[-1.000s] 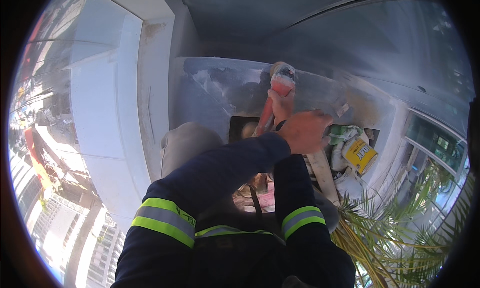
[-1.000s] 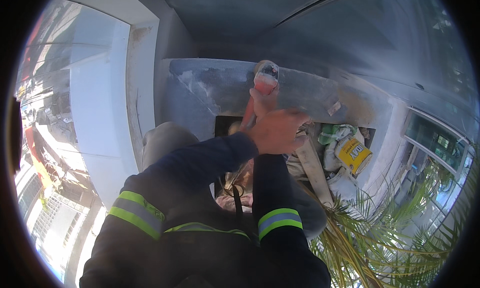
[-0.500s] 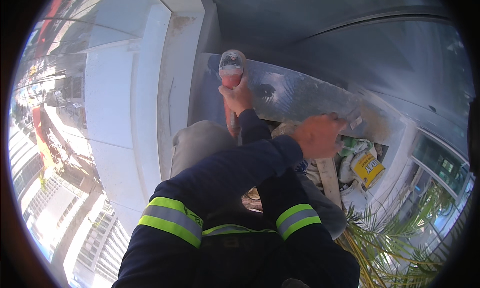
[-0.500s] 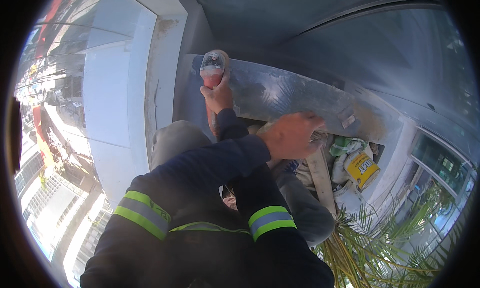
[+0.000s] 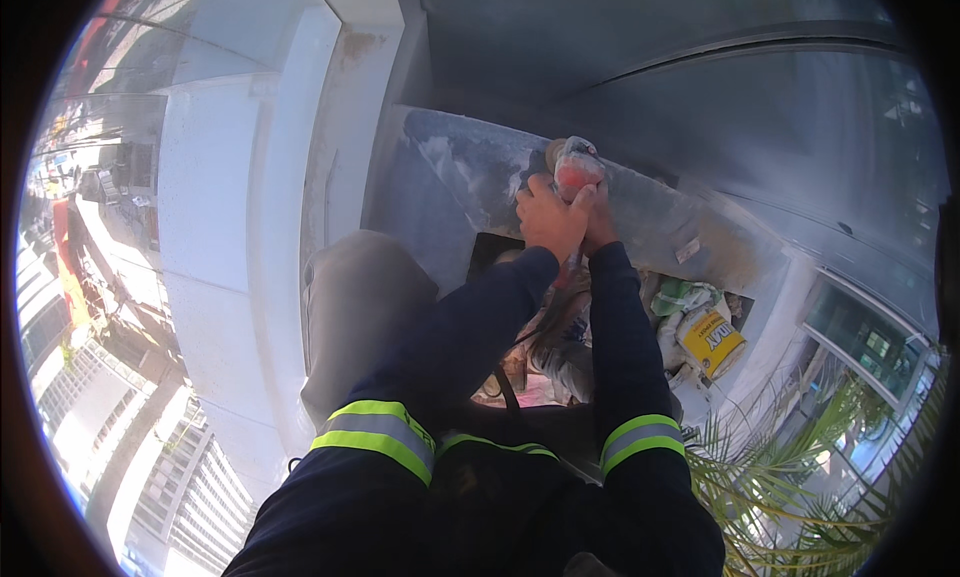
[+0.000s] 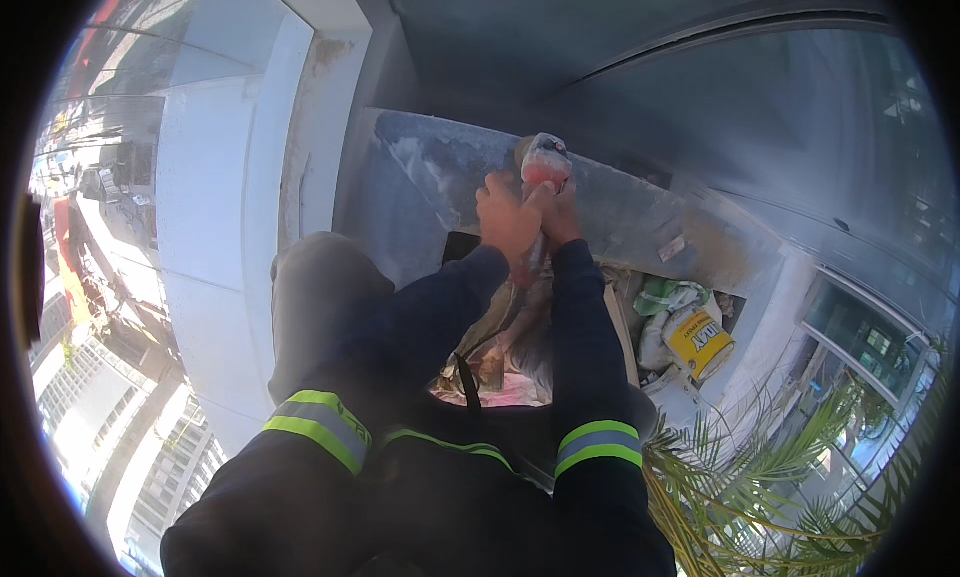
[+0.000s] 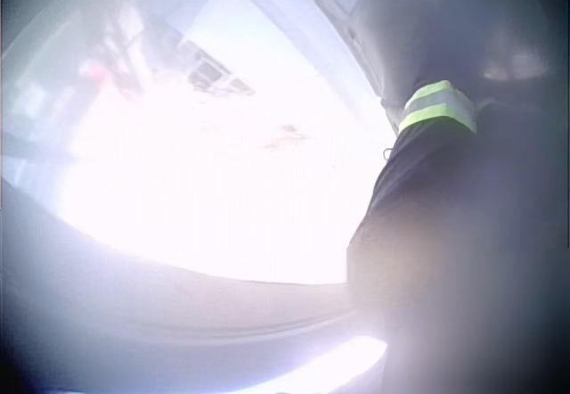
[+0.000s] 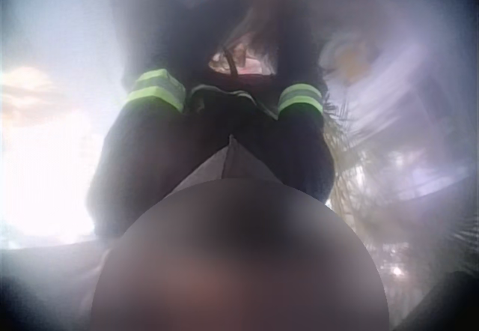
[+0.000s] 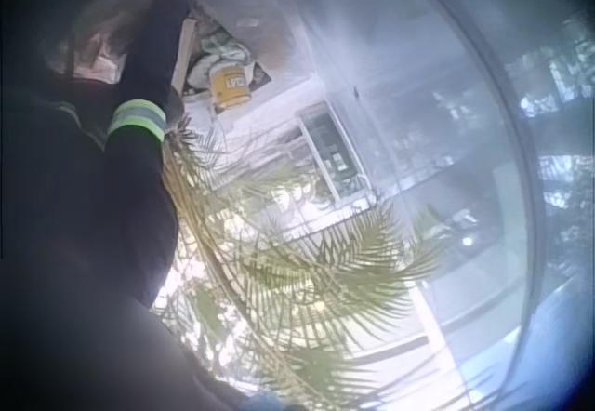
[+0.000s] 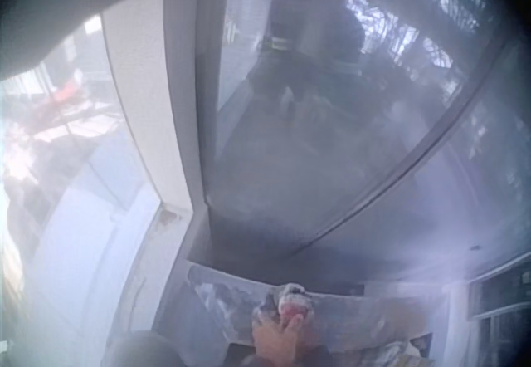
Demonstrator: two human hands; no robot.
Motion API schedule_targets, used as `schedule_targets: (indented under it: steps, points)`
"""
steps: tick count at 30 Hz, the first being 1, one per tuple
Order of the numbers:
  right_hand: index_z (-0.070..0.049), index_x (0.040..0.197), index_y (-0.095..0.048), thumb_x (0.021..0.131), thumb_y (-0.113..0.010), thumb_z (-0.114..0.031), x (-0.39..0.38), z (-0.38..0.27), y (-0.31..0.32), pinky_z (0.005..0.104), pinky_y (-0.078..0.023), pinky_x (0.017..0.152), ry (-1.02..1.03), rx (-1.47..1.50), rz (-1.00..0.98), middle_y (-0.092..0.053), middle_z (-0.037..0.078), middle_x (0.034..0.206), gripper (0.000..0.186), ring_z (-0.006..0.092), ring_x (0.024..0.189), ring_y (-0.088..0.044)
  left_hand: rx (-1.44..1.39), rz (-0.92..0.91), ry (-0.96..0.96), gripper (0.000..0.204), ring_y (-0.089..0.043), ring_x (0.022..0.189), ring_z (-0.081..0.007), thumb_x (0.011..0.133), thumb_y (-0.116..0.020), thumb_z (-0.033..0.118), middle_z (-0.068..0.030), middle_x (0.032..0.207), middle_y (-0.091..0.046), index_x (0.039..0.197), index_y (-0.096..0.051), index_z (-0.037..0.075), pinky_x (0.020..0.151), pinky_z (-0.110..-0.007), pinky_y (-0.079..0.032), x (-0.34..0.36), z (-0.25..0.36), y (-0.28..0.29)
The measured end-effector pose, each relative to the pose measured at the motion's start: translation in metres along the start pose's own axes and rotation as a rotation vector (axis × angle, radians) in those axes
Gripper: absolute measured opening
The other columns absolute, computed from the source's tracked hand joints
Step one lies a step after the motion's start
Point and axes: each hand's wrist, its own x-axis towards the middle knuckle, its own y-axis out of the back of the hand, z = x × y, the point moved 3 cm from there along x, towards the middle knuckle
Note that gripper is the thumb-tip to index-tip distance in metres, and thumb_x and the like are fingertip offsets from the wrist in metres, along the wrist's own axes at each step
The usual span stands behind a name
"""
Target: The person uses a handheld angle grinder to grind a metal surface. They hold the tool with both hands and move it across the surface, generating sparks and dust. The person adjusts their position slightly while continuing to grind.
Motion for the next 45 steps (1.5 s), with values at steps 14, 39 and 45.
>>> schedule_targets:
  steps: [14, 39, 45]
  points:
    - [-0.002, 0.13, -0.061, 0.096, -0.074, -0.041, 0.085, -0.063, 0.044, 0.0368, -0.058, 0.087, -0.472, 0.067, -0.507, -0.07, 0.012, 0.113, 0.054, 0.0234, 0.095, -0.07, -0.997, -0.389, 0.508, 0.073, -0.068, 0.1, -0.0306, 0.089, -0.077, 0.03, -0.0187, 0.12, -0.056, 0.14, -0.034, -0.001, 0.076, -0.047, -0.062, 0.02, 0.021, -0.093]
    - [-0.004, 0.131, -0.06, 0.098, -0.07, -0.048, 0.125, -0.088, -0.03, 0.0382, -0.057, 0.087, -0.526, -0.199, -0.947, -0.07, 0.013, 0.114, 0.056, 0.0236, 0.094, -0.069, -1.225, -0.04, 0.513, 0.067, -0.068, 0.11, -0.0365, 0.095, -0.069, 0.035, -0.0193, 0.128, -0.057, 0.143, -0.043, -0.003, 0.08, -0.054, -0.062, 0.043, 0.036, -0.079]
    - [-0.003, 0.132, -0.061, 0.099, -0.069, -0.049, 0.122, -0.087, -0.003, 0.0384, -0.056, 0.09, -0.515, -0.248, -0.922, -0.07, 0.014, 0.118, 0.057, 0.0243, 0.096, -0.069, -1.183, -0.073, 0.541, 0.064, -0.069, 0.105, -0.0351, 0.096, -0.067, 0.037, -0.0181, 0.126, -0.059, 0.143, -0.044, -0.001, 0.079, -0.053, -0.062, 0.035, 0.042, -0.101]
